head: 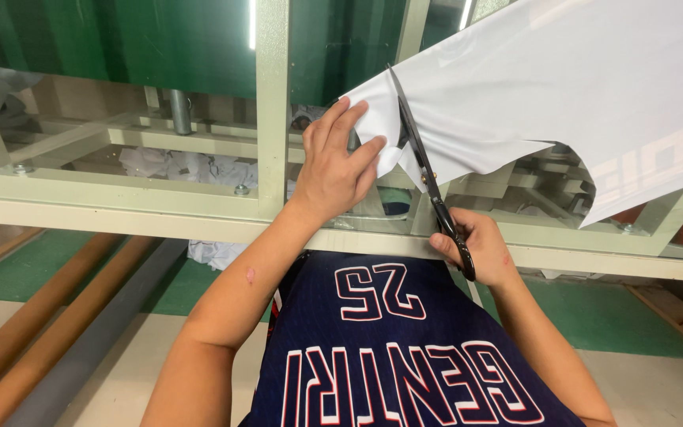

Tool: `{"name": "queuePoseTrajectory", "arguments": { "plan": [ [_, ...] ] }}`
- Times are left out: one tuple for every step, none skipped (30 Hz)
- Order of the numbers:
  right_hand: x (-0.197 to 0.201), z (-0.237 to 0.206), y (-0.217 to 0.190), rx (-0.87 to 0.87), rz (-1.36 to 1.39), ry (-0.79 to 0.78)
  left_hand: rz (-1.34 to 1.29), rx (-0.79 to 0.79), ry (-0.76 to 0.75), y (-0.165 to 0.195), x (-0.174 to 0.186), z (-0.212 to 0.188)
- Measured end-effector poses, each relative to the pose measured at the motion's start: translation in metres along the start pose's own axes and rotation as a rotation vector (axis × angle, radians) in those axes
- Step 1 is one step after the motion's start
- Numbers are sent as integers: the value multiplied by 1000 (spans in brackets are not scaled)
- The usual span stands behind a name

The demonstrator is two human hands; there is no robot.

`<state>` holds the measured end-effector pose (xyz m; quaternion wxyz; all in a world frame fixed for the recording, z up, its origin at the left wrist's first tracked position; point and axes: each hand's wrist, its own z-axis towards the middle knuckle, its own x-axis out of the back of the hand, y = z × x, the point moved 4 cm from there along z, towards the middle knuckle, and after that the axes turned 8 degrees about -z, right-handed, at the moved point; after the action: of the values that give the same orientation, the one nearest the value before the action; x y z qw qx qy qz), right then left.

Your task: The person lays a large white fabric sheet on a glass table, aligns it, and then uses scissors to cut the fabric into a specific shape. After cutting, the person lifts the finished piece to display the printed design.

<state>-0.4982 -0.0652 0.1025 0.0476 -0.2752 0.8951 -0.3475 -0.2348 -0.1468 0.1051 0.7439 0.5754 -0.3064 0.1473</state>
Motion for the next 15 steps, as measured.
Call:
{"name": "queuePoseTrajectory", "arguments": {
  "plan": [
    [0, 0, -1, -5, -9, 4, 0, 1, 1, 0, 1, 0],
    [0, 0, -2, -9, -18, 10, 0, 2, 1, 0, 1, 0],
    [0, 1, -2, -12, -27, 15, 1, -1, 3, 0, 2, 0],
    [0, 2, 0, -33, -63, 35, 1, -3, 5, -1, 2, -2],
    [0, 4, 2, -57, -96, 53, 0, -2, 3, -1, 1, -3],
    [1, 5, 5, -81, -129, 71, 5, -11, 15, -2, 0, -4],
    [1, 6, 6, -45, -158, 81, 10, -23, 27, -3, -2, -4],
    [3, 5, 7, -10, -185, 93, 15, -37, 36, -4, -5, -5],
    [5, 4, 9, 30, -211, 109, 19, -34, 41, -6, -7, -5],
    [8, -1, 13, 36, -180, 113, 25, -38, 47, -9, -9, -5],
    [11, -7, 16, 47, -151, 118, 33, -45, 58, -12, -9, -6],
    [15, -16, 19, 56, -121, 124, 42, -54, 10, -15, -7, -8],
    [19, -27, 21, 109, -137, 172, 49, -64, -44, -18, -2, -14],
    [22, -40, 22, 163, -153, 224, 57, -78, -99, -21, 7, -20],
    [23, -48, 23, 219, -168, 282, 60, -10, -341, -28, 14, -32]
  ]
}}
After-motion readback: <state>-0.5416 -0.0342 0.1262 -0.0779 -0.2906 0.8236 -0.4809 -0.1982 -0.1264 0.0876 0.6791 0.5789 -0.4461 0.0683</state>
